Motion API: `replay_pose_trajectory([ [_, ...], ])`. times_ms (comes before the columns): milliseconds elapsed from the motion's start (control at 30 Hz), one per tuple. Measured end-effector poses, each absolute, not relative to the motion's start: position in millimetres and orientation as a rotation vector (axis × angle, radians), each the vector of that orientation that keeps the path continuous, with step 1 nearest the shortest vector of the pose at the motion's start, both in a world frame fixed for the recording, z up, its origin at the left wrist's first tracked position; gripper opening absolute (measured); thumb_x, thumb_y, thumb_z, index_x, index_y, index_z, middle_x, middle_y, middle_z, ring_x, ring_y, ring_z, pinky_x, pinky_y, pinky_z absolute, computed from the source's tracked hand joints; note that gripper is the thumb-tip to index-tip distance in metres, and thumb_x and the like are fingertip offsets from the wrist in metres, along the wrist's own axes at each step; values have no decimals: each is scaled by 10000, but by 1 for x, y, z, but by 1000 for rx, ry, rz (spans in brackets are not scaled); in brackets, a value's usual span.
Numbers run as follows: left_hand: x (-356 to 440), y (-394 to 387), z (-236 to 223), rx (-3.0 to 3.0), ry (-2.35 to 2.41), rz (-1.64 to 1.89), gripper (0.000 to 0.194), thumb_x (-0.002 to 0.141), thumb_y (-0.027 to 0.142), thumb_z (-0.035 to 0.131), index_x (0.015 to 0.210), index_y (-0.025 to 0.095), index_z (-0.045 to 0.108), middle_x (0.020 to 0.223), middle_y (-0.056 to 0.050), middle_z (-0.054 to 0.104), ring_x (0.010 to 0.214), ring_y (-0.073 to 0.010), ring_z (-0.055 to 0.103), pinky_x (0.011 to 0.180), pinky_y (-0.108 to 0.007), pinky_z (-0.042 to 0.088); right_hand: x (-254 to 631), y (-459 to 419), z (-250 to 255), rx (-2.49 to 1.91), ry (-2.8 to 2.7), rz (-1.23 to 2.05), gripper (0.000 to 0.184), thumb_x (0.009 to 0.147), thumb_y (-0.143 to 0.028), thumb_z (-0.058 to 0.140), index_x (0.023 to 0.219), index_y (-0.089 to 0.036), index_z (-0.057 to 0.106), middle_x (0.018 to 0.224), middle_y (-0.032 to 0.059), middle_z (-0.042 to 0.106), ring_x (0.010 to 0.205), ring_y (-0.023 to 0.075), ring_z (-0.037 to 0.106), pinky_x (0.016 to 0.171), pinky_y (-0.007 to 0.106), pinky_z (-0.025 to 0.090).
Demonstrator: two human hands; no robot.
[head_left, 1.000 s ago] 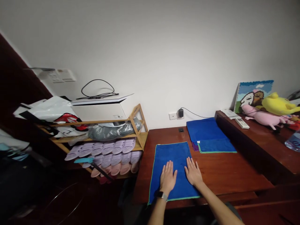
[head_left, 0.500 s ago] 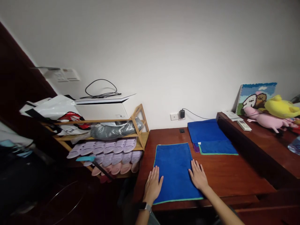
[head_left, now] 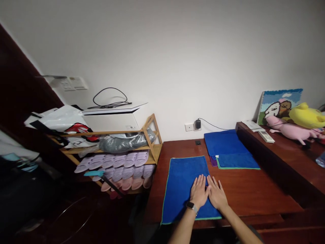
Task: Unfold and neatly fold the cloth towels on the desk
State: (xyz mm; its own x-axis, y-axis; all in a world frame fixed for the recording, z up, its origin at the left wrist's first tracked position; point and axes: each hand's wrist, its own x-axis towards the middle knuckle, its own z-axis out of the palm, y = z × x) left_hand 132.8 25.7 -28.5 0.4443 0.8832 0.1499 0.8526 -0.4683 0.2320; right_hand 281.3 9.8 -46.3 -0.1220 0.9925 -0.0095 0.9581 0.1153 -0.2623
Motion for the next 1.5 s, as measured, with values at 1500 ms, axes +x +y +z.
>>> replay_pose_trajectory([
  [1500,-11,91,-36,2293,2080,260,688,1088,523,240,1677,170,280,1723,-105,304,1608,-260,258,1317,-487,239,266,95,-46,-2078,-2212,298,685,1075,-441,136,1697,-155,169,1763,22,161,1638,211,130,1324,435,89],
])
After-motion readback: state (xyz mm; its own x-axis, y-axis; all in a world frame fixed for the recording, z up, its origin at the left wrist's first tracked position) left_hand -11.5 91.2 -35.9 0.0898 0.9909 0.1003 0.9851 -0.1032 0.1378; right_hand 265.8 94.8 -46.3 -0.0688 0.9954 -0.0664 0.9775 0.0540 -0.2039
